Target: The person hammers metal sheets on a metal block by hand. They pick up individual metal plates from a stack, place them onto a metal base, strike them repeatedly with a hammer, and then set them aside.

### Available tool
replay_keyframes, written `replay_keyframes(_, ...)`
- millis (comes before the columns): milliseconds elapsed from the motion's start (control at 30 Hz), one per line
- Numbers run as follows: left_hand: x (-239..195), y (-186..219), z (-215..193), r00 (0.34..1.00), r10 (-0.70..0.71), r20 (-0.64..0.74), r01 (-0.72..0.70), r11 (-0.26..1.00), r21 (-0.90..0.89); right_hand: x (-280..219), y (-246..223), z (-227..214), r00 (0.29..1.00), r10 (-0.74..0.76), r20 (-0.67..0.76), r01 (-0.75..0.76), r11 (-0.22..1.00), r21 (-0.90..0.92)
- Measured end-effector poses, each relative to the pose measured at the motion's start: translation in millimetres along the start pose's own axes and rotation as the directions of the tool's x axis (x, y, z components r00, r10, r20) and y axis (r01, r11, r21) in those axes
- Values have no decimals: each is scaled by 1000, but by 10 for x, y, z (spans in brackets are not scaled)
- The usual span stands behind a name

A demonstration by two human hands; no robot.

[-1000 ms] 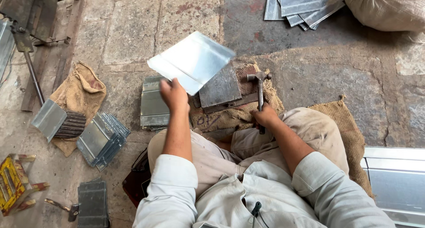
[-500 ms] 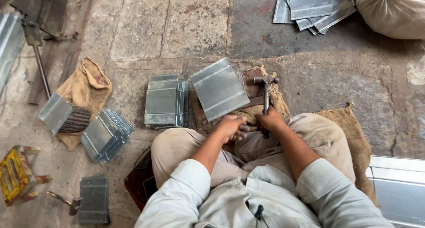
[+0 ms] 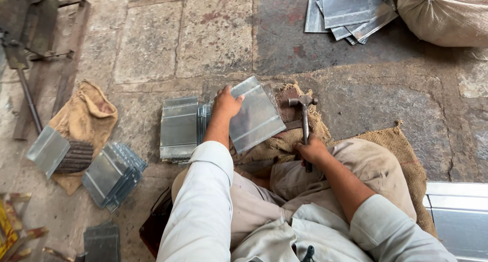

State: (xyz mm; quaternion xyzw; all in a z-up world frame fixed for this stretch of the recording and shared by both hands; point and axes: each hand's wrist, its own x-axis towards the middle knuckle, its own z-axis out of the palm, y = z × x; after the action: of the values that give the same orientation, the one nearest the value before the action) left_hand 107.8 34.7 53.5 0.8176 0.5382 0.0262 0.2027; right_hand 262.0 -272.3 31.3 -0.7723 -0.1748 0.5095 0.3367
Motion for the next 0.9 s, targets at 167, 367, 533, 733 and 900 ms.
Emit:
replay_keyframes(167,219,4,11,964,-130,232,93,982,166,92,56,30,999,35,-3,-35,999,-27)
replay_keyframes(367,91,-111,31,947,-63,315,11,986,165,322,325,60,1000,-8,-3,8,999,37)
replay_keyframes(533,-135,-302,109,920,151,360,-222,962,163,339,372,25,913,-311,-263,268,945,-188)
replay_keyframes(733,-277,-13,157,884,66,464,-185,959,216,-233,-114,-188,732,-613,-299,476,773,-419)
replay_keyframes(900,-447,108,133,887,137,442,-264,934,240,-482,-373,-251,202,-931,-304,694,355,-627)
